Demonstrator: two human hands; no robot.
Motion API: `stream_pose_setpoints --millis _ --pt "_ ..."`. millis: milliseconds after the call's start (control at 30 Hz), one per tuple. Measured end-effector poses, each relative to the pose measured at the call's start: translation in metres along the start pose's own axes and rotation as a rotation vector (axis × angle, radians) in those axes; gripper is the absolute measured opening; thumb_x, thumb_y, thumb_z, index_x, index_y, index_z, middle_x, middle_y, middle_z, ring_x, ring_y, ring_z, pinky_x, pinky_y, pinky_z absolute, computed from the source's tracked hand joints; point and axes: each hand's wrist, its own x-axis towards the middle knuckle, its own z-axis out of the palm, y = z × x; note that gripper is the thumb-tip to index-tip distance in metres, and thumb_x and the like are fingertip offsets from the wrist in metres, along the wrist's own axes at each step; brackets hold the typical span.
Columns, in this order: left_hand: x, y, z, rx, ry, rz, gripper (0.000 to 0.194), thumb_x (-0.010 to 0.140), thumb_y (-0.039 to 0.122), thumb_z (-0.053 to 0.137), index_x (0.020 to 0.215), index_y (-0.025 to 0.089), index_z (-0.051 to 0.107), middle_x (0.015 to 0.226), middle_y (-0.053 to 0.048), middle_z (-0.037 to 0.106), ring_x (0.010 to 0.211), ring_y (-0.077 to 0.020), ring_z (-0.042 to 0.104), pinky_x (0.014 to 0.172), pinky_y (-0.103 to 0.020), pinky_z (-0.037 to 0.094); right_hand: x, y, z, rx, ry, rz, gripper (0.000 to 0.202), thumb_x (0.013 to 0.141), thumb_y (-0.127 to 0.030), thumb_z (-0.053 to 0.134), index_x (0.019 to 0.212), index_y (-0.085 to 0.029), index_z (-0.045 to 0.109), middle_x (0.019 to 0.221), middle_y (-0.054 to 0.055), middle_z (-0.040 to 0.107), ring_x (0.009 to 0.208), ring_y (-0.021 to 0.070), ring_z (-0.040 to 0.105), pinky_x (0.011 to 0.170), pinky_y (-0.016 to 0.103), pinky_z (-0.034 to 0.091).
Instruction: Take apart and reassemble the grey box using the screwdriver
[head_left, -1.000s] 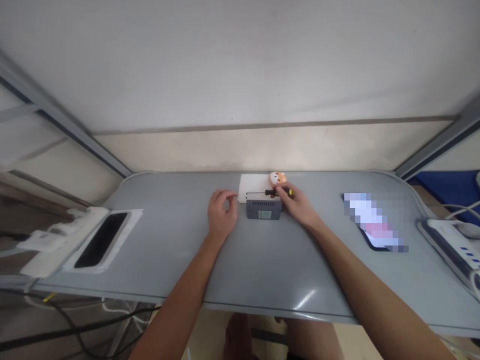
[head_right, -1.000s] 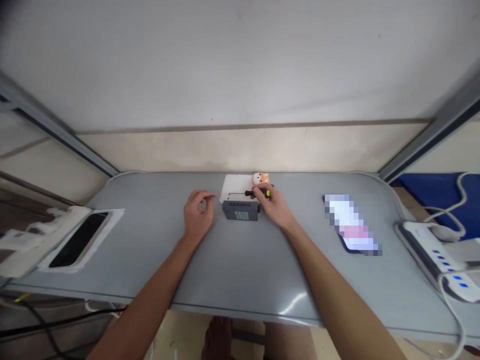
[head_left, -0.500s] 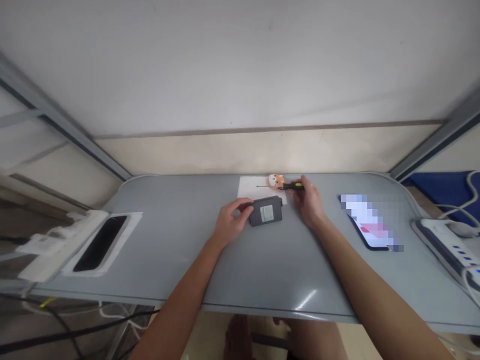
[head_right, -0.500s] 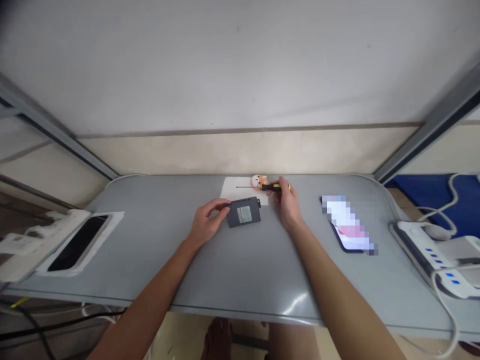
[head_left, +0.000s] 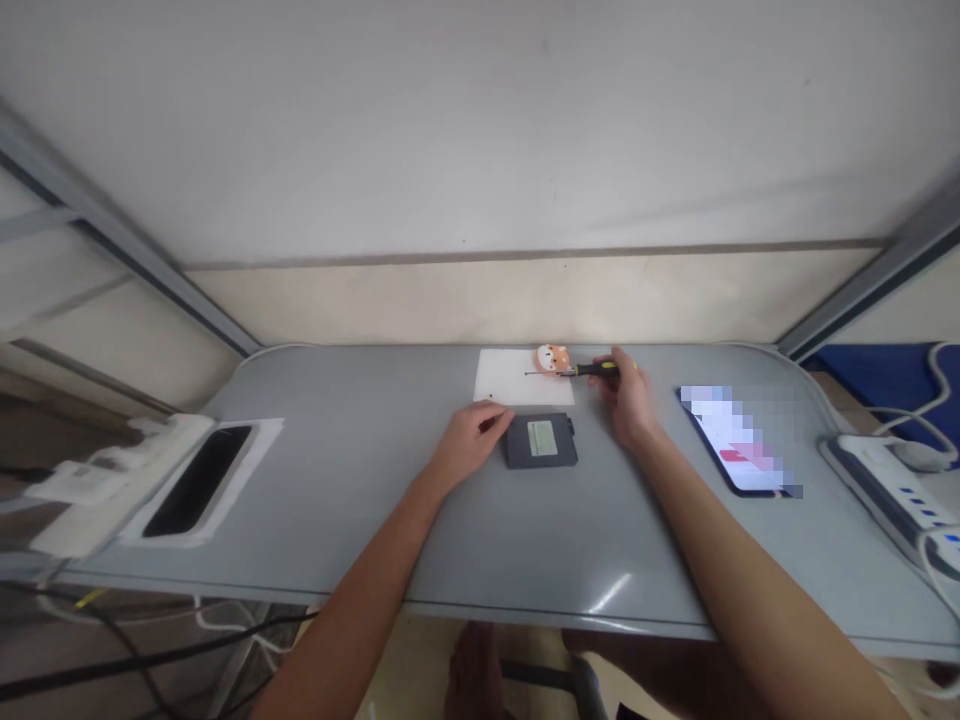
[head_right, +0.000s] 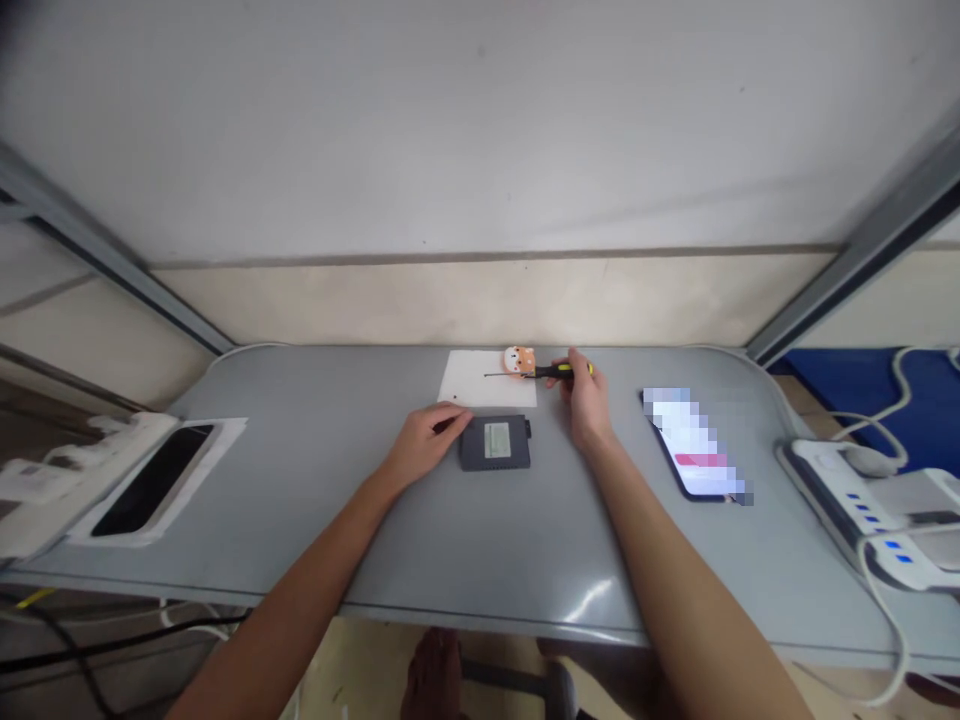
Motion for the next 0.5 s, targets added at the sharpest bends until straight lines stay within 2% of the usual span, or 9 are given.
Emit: stream_pose_setpoints --millis 100,200,233,267,300,333,400,500 --pt "-0.002 0.003 -0.002 0.026 -0.031 -0.021 0.035 0.103 0.043 0.053 0.089 0.02 0.076 0.088 -0.003 0.073 0.079 -0.0175 0.064 0.075 -0.031 0.05 -0.001 -0.001 0.001 -0.003 -0.006 0.008 0.039 0.082 -0.058 0.066 0.081 -0.019 0.071 0.057 0.002 0.063 0.048 0.0118 0.035 0.048 0.031 0.018" --pt "-0.004 0.013 -0.009 -0.01 -0.088 -0.045 0.031 0.099 0.046 0.06 0.118 0.024 0.072 0.107 -0.005 0.073 0.084 -0.0176 0.064 0.08 -0.032 0.053 -0.001 -0.003 0.001 -0.002 -0.001 -0.002 0.039 0.083 -0.058 0.065 0.081 -0.019 0.07 0.056 0.001 0.061 0.047 0.0115 0.032 0.048 0.031 0.018" --pt "-0.005 0.017 -0.012 -0.027 -0.136 -0.029 0.042 0.093 0.047 0.069 0.13 0.027 0.067 0.118 -0.006 0.07 0.091 -0.0189 0.064 0.084 -0.034 0.054 -0.001 -0.004 0.001 -0.001 0.002 -0.006 0.038 0.083 -0.058 0.065 0.08 -0.019 0.07 0.056 0.001 0.061 0.047 0.0113 0.032 0.048 0.031 0.017" --pt "-0.005 0.021 -0.015 -0.038 -0.198 0.0 0.062 0.084 0.048 0.08 0.139 0.029 0.061 0.127 -0.007 0.066 0.1 -0.0212 0.064 0.09 -0.036 0.054 0.0 -0.004 0.0 -0.001 0.004 -0.009 0.038 0.083 -0.058 0.065 0.08 -0.019 0.07 0.056 0.001 0.06 0.047 0.0113 0.031 0.048 0.031 0.017" --pt "-0.005 0.025 -0.018 -0.04 -0.258 0.039 0.078 0.074 0.048 0.089 0.143 0.03 0.057 0.132 -0.008 0.063 0.109 -0.0242 0.063 0.097 -0.04 0.053 0.0 -0.004 0.0 -0.002 0.006 -0.011 0.039 0.083 -0.058 0.065 0.08 -0.02 0.07 0.056 0.001 0.06 0.047 0.0113 0.031 0.048 0.031 0.017" --pt "-0.004 0.027 -0.021 -0.03 -0.309 0.07 0.085 0.068 0.048 0.093 0.144 0.031 0.057 0.134 -0.008 0.06 0.117 -0.0271 0.06 0.104 -0.043 0.05 0.001 -0.004 -0.001 -0.002 0.008 -0.012 0.039 0.083 -0.058 0.065 0.081 -0.019 0.069 0.056 0.001 0.061 0.047 0.0113 0.032 0.047 0.031 0.017" --pt "-0.003 0.03 -0.025 -0.019 -0.36 0.091 0.078 0.07 0.045 0.092 0.14 0.032 0.06 0.133 -0.008 0.059 0.124 -0.0288 0.057 0.111 -0.047 0.046 0.003 -0.003 -0.002 0.001 0.018 -0.013 0.04 0.083 -0.059 0.065 0.081 -0.019 0.069 0.057 0.001 0.061 0.047 0.0112 0.033 0.047 0.031 0.017" --pt "-0.003 0.029 -0.026 -0.024 -0.333 0.055 0.064 0.075 0.04 0.089 0.134 0.03 0.064 0.122 -0.006 0.061 0.112 -0.0244 0.061 0.104 -0.042 0.05 0.003 -0.003 -0.003 0.004 0.033 -0.01 0.041 0.082 -0.06 0.065 0.081 -0.019 0.068 0.057 0.001 0.061 0.047 0.011 0.034 0.048 0.031 0.019"
